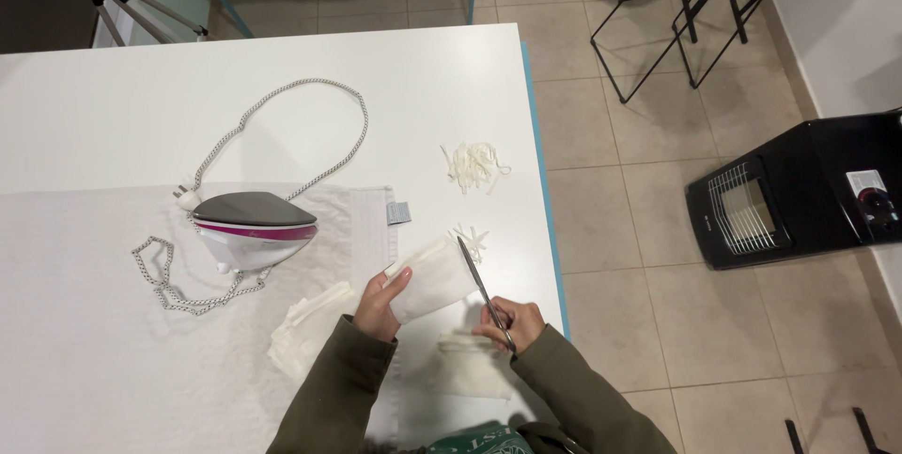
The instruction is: Trim small rectangular pieces of white fabric using scissors on a worktable.
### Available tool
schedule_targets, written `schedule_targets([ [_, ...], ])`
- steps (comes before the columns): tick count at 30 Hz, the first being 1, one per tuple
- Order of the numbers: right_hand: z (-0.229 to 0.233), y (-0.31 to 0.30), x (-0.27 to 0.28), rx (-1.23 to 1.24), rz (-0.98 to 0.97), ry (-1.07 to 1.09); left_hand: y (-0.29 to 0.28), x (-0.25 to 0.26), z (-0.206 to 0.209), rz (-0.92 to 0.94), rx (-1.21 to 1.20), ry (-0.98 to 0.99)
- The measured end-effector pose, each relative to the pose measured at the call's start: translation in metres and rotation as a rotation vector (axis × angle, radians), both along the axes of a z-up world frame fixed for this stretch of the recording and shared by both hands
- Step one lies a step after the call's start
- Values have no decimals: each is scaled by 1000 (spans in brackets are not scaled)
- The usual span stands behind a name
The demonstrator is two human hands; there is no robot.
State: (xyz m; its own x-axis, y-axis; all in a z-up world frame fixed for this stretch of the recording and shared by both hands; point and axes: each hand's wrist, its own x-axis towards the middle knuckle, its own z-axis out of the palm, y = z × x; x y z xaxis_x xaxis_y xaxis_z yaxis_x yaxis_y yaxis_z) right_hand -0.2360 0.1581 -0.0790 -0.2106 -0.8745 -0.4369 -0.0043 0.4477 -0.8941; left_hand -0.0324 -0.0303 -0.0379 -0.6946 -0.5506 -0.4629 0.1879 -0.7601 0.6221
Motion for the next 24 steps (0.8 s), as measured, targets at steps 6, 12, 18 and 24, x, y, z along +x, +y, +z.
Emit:
schedule_targets([
  [6,-27,-25,-5,-292,-144,-291,6,6,-1,-95,26,39],
  [12,16,-48,7,-398,-300,-179,19,9,-35,-72,-65,33],
  [18,85,-61,31,-441,-109,303,64,-18,5,170,-207,-33],
  [24,104,-53,73,-497,144,547,74,9,-115,251,274,293],
])
